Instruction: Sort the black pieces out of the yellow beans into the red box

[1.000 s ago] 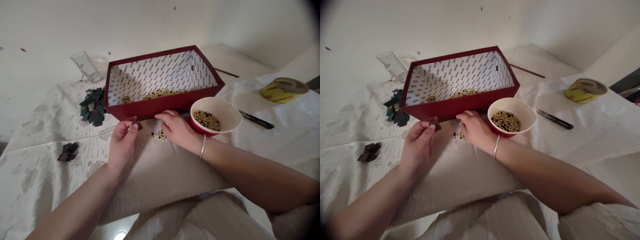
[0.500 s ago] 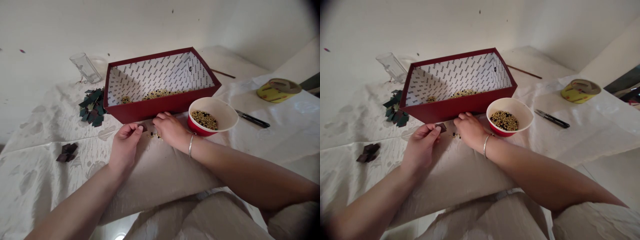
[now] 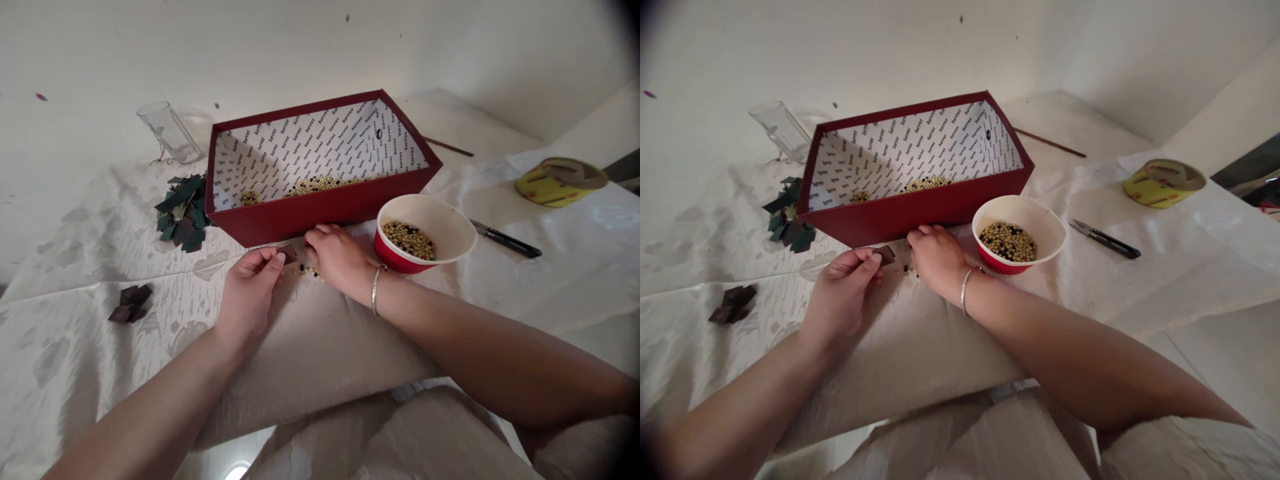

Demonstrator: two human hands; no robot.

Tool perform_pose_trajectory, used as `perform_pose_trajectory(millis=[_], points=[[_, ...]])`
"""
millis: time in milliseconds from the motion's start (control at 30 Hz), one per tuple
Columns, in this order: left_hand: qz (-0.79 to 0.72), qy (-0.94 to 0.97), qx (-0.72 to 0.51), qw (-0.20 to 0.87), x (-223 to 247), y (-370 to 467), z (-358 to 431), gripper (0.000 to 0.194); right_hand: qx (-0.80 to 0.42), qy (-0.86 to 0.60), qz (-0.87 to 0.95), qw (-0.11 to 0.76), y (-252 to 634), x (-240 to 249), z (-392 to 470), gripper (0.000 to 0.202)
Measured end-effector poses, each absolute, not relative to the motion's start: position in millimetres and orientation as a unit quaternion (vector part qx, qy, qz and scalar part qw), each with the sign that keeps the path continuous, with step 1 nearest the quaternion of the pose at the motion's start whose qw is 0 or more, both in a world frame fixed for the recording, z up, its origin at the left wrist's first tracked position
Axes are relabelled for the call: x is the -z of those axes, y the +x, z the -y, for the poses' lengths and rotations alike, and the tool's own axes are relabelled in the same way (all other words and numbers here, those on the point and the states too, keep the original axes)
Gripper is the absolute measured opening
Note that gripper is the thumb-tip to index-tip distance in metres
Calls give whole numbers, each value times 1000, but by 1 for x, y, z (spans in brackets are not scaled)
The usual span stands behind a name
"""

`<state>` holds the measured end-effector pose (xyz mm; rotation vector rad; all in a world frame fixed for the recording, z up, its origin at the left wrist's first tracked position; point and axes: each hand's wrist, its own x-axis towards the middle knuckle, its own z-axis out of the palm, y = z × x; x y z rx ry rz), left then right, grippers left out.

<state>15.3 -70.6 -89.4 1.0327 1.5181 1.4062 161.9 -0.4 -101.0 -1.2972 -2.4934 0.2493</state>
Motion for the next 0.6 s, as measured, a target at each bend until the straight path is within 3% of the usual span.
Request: perform_pose_trajectory(millis=[433, 600], points=[[-593, 388, -567, 419, 87, 17, 71, 6, -134, -449, 856, 220, 167, 100, 0, 10], [-583, 366, -565, 455, 83, 19, 73, 8, -141, -366, 812, 432, 174, 91, 13, 10]])
